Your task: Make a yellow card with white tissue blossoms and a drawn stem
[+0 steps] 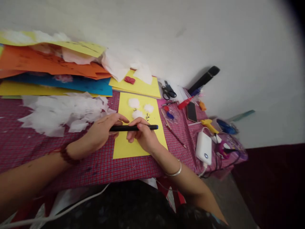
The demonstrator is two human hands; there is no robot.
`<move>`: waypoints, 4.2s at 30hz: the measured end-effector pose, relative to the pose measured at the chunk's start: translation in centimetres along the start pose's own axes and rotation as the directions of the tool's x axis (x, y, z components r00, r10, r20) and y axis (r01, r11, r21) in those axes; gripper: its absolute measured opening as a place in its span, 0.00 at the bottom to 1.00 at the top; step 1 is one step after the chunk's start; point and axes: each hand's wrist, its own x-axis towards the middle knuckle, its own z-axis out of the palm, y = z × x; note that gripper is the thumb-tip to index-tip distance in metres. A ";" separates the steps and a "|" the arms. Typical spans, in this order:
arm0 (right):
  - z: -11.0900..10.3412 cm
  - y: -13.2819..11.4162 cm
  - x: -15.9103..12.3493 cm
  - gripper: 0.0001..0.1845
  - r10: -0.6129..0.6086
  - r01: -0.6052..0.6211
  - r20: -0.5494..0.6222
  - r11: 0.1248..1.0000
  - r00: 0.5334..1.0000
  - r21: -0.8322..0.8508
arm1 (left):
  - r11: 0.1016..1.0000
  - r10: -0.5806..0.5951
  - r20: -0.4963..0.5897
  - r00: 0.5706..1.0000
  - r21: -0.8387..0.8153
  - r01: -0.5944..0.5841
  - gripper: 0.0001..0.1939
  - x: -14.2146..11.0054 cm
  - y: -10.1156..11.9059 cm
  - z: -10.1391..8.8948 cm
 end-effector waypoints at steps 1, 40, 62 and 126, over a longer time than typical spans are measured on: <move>0.1 0.1 0.0 0.13 -0.013 0.012 0.007 1.000 1.000 0.008 | 1.000 0.002 -0.022 1.000 -0.008 -0.002 0.15 0.0 0.0 -0.1; -19.2 -7.9 -2.1 0.24 -0.238 -0.732 -0.741 0.142 0.628 -0.666 | 0.991 0.119 0.257 0.959 -0.092 -0.098 0.18 0.9 -1.6 1.8; -5.4 -5.5 -2.3 0.15 -0.493 0.099 -0.399 0.715 0.773 -0.692 | 0.686 -0.008 0.251 0.968 -0.703 0.189 0.22 -0.3 -0.1 1.8; -5.0 -1.3 -1.8 0.06 -0.366 0.146 -0.272 0.793 0.890 -0.591 | 0.727 -0.186 0.077 0.979 -0.659 0.190 0.12 0.7 -1.3 3.1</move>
